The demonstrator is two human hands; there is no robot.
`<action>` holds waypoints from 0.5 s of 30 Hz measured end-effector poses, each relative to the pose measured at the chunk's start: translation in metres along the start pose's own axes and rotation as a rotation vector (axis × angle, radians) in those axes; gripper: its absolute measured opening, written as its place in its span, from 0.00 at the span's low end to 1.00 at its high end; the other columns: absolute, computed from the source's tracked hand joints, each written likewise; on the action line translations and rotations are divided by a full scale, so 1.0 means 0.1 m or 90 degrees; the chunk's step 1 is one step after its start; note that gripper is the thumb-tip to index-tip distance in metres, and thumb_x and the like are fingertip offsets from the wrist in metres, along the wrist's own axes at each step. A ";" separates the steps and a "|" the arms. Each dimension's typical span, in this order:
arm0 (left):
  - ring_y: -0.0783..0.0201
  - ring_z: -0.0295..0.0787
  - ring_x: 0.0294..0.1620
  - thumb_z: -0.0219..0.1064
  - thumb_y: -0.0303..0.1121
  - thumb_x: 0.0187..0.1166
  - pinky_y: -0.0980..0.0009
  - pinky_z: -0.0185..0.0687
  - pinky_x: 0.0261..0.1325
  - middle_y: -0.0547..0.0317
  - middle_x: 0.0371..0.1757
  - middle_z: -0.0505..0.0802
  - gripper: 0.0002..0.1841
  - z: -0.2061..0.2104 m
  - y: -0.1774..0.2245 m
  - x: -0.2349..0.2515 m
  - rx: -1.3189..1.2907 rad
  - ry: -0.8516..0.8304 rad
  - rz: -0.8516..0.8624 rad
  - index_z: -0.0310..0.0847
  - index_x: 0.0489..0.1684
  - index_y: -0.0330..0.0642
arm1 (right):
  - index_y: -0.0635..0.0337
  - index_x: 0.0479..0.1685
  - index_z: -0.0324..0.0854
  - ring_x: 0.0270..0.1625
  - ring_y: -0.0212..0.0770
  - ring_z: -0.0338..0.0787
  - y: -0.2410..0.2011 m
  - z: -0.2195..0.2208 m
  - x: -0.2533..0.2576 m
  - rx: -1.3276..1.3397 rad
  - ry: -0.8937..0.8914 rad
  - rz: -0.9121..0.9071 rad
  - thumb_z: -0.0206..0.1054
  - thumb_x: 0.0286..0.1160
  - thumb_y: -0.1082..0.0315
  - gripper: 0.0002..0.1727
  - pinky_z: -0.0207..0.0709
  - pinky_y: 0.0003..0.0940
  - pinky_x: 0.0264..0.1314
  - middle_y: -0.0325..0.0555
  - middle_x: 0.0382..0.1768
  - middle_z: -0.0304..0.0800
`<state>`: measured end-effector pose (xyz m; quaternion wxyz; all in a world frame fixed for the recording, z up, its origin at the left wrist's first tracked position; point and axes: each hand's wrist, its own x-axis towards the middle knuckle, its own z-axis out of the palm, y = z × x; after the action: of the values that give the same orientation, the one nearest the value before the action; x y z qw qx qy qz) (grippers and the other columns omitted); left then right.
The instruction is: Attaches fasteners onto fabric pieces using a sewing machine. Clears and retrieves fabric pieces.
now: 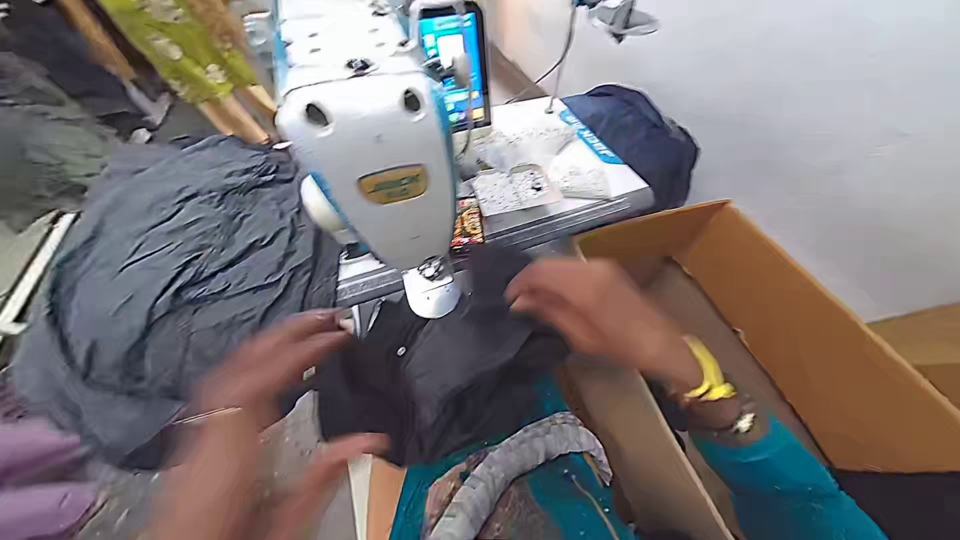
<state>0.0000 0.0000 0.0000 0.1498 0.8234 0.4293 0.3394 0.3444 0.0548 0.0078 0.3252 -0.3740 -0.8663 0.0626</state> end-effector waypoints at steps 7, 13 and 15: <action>0.66 0.82 0.63 0.66 0.38 0.82 0.69 0.73 0.74 0.62 0.48 0.91 0.07 0.92 -0.63 -0.61 -0.127 -0.056 0.022 0.82 0.35 0.49 | 0.59 0.57 0.86 0.56 0.39 0.92 -0.41 1.32 -0.25 0.449 -0.217 -0.035 0.64 0.86 0.55 0.17 0.85 0.38 0.59 0.45 0.50 0.93; 0.75 0.89 0.48 0.63 0.43 0.82 0.70 0.84 0.58 0.62 0.43 0.94 0.19 0.99 -0.91 -1.76 -0.430 -0.215 -0.416 0.88 0.37 0.33 | 0.52 0.50 0.91 0.41 0.37 0.93 -0.05 1.49 -0.57 0.390 -0.371 0.071 0.63 0.86 0.53 0.16 0.86 0.45 0.46 0.40 0.40 0.96; 0.73 0.86 0.36 0.55 0.40 0.88 0.70 0.85 0.47 0.61 0.37 0.89 0.17 1.08 -0.94 -1.73 -0.379 -0.120 -0.592 0.80 0.48 0.32 | 0.53 0.50 0.91 0.41 0.35 0.93 0.03 1.47 -0.46 0.338 -0.302 0.100 0.61 0.87 0.53 0.17 0.87 0.41 0.47 0.39 0.41 0.95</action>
<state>-0.0517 -0.0802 -0.2036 0.5477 0.4961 0.6177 0.2689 0.2798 0.0447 -0.1322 0.1951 -0.3169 -0.8400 0.3948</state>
